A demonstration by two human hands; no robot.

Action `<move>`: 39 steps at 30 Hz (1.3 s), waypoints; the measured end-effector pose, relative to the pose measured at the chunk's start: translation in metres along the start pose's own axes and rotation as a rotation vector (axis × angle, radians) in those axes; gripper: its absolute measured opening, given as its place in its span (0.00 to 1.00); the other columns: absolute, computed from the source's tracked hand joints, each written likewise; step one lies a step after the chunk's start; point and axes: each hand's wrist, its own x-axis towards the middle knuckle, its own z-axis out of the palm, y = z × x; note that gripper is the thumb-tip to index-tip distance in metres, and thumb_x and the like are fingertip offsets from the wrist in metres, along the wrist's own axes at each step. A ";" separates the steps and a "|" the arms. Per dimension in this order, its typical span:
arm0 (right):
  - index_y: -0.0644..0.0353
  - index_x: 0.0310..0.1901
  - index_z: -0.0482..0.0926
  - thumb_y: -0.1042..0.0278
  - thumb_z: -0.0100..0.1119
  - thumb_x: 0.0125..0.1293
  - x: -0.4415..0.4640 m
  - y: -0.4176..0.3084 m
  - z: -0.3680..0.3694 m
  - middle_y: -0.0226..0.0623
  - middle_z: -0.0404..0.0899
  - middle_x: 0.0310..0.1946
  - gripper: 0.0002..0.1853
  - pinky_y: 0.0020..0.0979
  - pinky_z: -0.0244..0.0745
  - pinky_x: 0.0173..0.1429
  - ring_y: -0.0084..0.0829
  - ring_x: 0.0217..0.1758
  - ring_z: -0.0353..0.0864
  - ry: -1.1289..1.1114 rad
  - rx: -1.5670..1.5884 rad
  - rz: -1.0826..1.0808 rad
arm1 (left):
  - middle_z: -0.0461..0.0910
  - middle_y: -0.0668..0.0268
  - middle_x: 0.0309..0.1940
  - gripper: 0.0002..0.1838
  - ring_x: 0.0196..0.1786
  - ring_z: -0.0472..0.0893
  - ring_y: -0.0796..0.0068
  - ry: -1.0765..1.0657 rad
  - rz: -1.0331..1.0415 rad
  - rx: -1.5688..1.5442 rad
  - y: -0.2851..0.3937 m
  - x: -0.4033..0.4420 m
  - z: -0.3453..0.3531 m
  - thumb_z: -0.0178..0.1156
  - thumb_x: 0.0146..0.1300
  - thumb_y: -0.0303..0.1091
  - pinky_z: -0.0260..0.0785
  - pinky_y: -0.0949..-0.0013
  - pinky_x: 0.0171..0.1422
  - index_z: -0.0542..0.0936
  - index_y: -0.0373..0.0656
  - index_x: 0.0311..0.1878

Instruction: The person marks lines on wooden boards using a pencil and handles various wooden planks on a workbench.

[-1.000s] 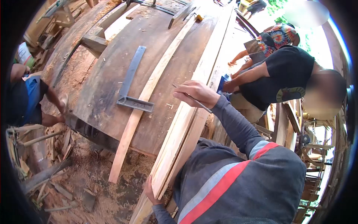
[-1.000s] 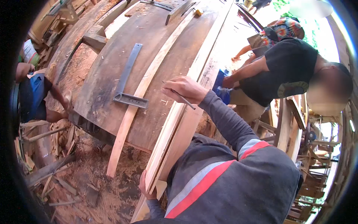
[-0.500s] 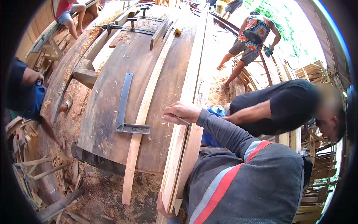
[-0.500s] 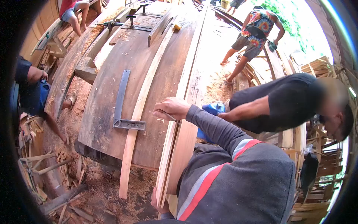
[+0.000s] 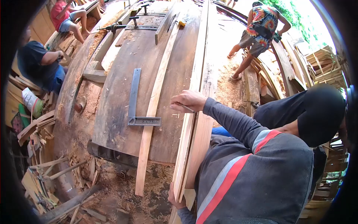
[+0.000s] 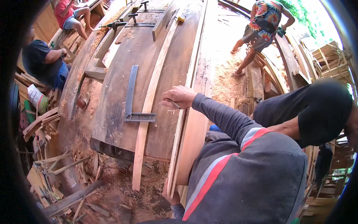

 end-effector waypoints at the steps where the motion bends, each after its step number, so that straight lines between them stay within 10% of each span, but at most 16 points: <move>1: 0.55 0.36 0.83 0.50 0.58 0.74 -0.001 0.000 0.000 0.43 0.85 0.29 0.17 0.48 0.77 0.36 0.51 0.34 0.85 0.013 0.018 -0.001 | 0.86 0.46 0.48 0.24 0.47 0.87 0.48 0.003 0.009 -0.002 -0.001 0.000 0.001 0.64 0.65 0.36 0.79 0.55 0.50 0.81 0.38 0.63; 25: 0.53 0.37 0.82 0.52 0.56 0.72 -0.003 0.002 -0.004 0.45 0.85 0.30 0.14 0.53 0.78 0.37 0.53 0.36 0.85 -0.010 0.065 0.049 | 0.86 0.44 0.48 0.24 0.48 0.88 0.50 -0.051 0.055 0.162 0.003 0.003 -0.001 0.66 0.67 0.38 0.80 0.58 0.52 0.80 0.33 0.62; 31: 0.55 0.38 0.79 0.58 0.57 0.70 -0.009 0.015 0.002 0.44 0.83 0.30 0.10 0.52 0.78 0.39 0.52 0.37 0.84 0.130 0.183 -0.165 | 0.86 0.47 0.50 0.27 0.54 0.85 0.52 -0.072 -0.217 0.142 -0.096 -0.030 0.014 0.69 0.66 0.43 0.76 0.54 0.59 0.80 0.32 0.61; 35: 0.51 0.47 0.79 0.68 0.63 0.61 -0.023 0.029 -0.009 0.34 0.82 0.33 0.13 0.43 0.76 0.47 0.42 0.39 0.83 0.302 0.344 -0.521 | 0.85 0.43 0.50 0.24 0.54 0.84 0.46 -0.052 -0.487 0.288 -0.040 -0.041 0.020 0.67 0.67 0.45 0.75 0.52 0.59 0.82 0.32 0.54; 39: 0.56 0.44 0.81 0.64 0.60 0.74 -0.062 0.066 -0.052 0.35 0.84 0.35 0.06 0.43 0.78 0.46 0.40 0.39 0.83 0.467 0.505 -0.568 | 0.88 0.49 0.45 0.20 0.46 0.86 0.49 0.180 -0.758 0.723 0.081 -0.030 0.078 0.65 0.69 0.42 0.77 0.53 0.54 0.85 0.34 0.52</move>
